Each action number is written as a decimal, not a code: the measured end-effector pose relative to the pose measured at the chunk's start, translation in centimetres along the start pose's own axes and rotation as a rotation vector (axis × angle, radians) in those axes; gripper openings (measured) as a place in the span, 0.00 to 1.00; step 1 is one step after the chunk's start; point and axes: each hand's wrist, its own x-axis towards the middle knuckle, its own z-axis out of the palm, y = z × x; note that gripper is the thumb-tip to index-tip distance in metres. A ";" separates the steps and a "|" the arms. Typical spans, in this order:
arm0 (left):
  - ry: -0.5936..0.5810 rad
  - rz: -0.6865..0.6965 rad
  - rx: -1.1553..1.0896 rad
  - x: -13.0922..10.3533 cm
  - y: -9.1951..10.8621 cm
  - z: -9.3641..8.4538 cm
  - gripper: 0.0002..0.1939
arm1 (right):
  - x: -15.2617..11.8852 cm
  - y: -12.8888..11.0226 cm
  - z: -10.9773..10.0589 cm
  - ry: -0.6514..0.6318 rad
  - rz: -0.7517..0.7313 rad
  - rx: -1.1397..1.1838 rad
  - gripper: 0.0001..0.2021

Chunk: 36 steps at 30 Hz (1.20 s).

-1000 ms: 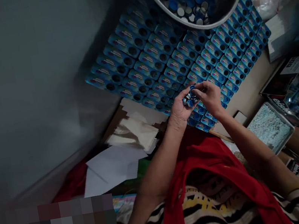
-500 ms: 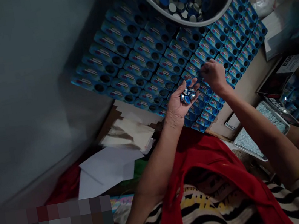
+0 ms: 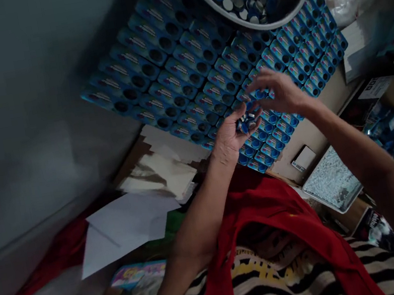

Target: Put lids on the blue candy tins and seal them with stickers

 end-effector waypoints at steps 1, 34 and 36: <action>0.024 -0.012 0.009 0.0 -0.4 -0.1 0.09 | -1.1 -0.7 0.8 0.012 -0.039 0.017 0.11; -0.085 0.022 -0.005 0.8 1.1 -0.5 0.15 | -1.2 -0.4 2.1 0.148 -0.006 -0.191 0.15; -0.035 0.010 0.011 1.1 1.0 -0.2 0.11 | -2.3 -1.1 3.2 0.080 -0.189 -0.127 0.16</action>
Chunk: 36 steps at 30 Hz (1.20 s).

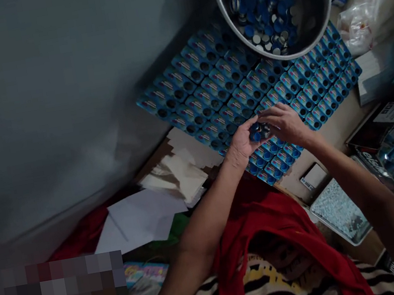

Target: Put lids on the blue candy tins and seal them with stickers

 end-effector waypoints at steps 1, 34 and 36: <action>0.019 -0.015 0.014 0.1 0.0 0.2 0.08 | -0.3 -0.2 0.5 -0.001 -0.030 0.038 0.15; 0.020 0.126 -0.016 -0.2 5.6 -1.4 0.04 | 6.3 -3.6 1.6 0.114 0.220 0.105 0.09; 0.038 0.096 -0.011 -0.3 5.3 -0.9 0.05 | 6.1 -2.8 2.2 0.152 0.285 0.134 0.09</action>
